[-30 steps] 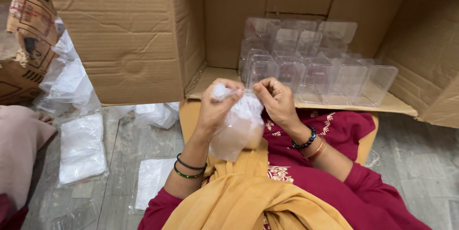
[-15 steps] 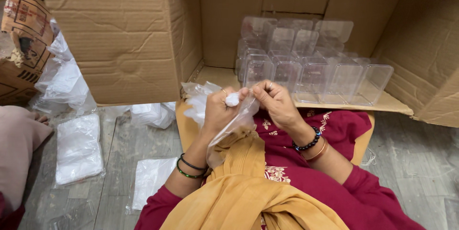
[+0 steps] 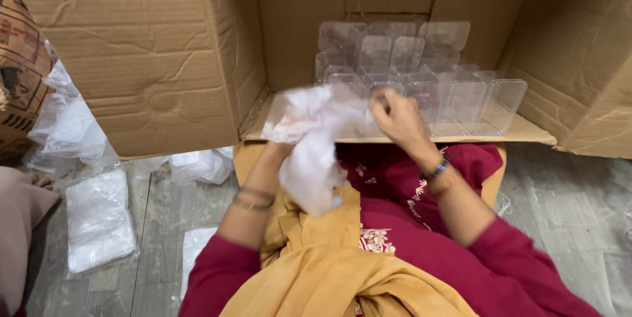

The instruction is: The person sits on the floor and wraps clear plastic containers in plastic bags one at a time, then stacks the wrapped containers inside a large cardboard box, arranging them in rows as the box fills.

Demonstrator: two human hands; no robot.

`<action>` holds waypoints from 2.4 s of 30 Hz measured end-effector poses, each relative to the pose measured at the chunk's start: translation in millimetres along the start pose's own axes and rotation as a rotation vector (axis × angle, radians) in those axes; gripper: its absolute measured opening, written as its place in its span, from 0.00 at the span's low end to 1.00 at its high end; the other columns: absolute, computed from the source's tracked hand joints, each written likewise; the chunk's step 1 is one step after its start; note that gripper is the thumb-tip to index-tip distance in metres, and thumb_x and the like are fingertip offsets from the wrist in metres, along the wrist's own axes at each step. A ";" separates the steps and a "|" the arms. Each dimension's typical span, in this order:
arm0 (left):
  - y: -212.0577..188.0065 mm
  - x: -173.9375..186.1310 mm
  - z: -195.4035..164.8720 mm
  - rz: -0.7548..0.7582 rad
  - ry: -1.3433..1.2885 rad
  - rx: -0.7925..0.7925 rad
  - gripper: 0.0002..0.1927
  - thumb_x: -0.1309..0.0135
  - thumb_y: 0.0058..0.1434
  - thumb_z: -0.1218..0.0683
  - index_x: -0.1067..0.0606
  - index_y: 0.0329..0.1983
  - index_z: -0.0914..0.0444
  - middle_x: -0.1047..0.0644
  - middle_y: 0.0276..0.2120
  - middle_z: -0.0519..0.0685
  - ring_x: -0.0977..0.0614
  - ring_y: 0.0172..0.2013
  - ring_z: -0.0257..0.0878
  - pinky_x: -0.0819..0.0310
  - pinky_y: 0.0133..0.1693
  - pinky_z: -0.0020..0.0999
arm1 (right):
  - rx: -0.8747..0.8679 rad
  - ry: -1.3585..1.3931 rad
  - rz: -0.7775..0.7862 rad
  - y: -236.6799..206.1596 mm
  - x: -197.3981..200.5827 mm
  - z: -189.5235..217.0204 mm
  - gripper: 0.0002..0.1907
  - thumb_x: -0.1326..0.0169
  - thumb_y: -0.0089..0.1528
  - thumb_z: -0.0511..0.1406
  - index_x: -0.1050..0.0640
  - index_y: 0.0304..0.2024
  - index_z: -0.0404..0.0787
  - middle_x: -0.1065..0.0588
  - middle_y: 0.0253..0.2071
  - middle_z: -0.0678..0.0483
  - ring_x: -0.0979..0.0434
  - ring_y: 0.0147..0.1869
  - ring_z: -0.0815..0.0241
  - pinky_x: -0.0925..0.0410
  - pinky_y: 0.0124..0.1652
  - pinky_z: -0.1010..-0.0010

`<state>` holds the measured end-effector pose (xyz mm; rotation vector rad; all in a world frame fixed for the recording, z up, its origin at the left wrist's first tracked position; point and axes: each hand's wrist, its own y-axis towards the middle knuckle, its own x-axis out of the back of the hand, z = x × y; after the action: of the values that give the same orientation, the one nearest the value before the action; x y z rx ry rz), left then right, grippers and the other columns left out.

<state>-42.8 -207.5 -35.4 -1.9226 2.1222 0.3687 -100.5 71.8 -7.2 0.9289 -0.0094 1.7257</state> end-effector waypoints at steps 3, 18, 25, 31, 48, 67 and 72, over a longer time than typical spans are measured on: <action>57.6 -11.8 26.2 -0.276 0.263 -0.143 0.16 0.47 0.71 0.47 0.23 0.45 0.65 0.19 0.38 0.47 0.19 0.37 0.34 0.23 0.39 0.29 | 0.093 -0.312 -0.094 25.0 -27.4 2.0 0.09 0.47 0.68 0.35 0.22 0.43 0.34 0.24 0.31 0.38 0.23 0.35 0.36 0.31 0.35 0.53; 16.2 -4.5 34.0 -0.323 -0.164 0.036 0.20 0.51 0.72 0.45 0.26 0.54 0.65 0.19 0.42 0.50 0.18 0.40 0.37 0.22 0.43 0.34 | -0.539 0.663 0.036 -10.1 -65.4 15.8 0.16 0.55 0.73 0.44 0.23 0.39 0.40 0.32 0.33 0.64 0.39 0.34 0.74 0.40 0.35 0.81; -71.8 -26.6 19.8 -0.234 -0.460 0.208 0.22 0.53 0.72 0.45 0.28 0.58 0.66 0.19 0.44 0.52 0.17 0.41 0.39 0.21 0.44 0.36 | -0.511 1.100 0.143 -39.9 -63.8 50.2 0.08 0.51 0.71 0.37 0.24 0.40 0.40 0.30 0.57 0.58 0.30 0.50 0.73 0.33 0.52 0.77; -114.3 -46.6 -21.6 -0.009 -0.637 0.346 0.24 0.54 0.73 0.44 0.29 0.61 0.66 0.19 0.46 0.53 0.17 0.43 0.40 0.21 0.46 0.38 | -0.409 1.153 0.063 -39.9 -66.1 70.4 0.10 0.50 0.69 0.34 0.30 0.31 0.43 0.22 0.46 0.53 0.25 0.39 0.66 0.30 0.39 0.74; -318.0 201.3 30.9 -0.902 0.280 0.697 0.43 0.42 0.54 0.30 0.26 0.66 0.59 0.23 0.53 0.50 0.25 0.51 0.41 0.36 0.50 0.36 | 0.028 0.184 0.475 -31.4 -86.3 103.5 0.15 0.43 0.65 0.38 0.24 0.31 0.31 0.26 0.26 0.43 0.27 0.25 0.51 0.34 0.29 0.62; -196.7 96.4 -39.9 -0.752 0.487 -0.181 0.16 0.46 0.68 0.52 0.22 0.52 0.67 0.16 0.41 0.53 0.18 0.41 0.34 0.23 0.44 0.29 | -0.093 0.485 0.540 -11.4 -73.3 127.5 0.15 0.42 0.66 0.40 0.21 0.47 0.33 0.21 0.39 0.51 0.22 0.43 0.64 0.28 0.44 0.70; -140.2 -13.7 -74.2 -0.472 0.443 -0.452 0.18 0.45 0.71 0.53 0.27 0.61 0.67 0.17 0.46 0.50 0.18 0.47 0.31 0.23 0.51 0.26 | -0.148 0.975 0.650 8.8 -75.1 143.7 0.22 0.40 0.63 0.38 0.27 0.56 0.35 0.24 0.52 0.58 0.25 0.56 0.69 0.31 0.56 0.76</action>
<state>96.7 -234.2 36.4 -2.9135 1.8216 0.3702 -20.4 -56.3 52.1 -0.1329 0.2193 2.5860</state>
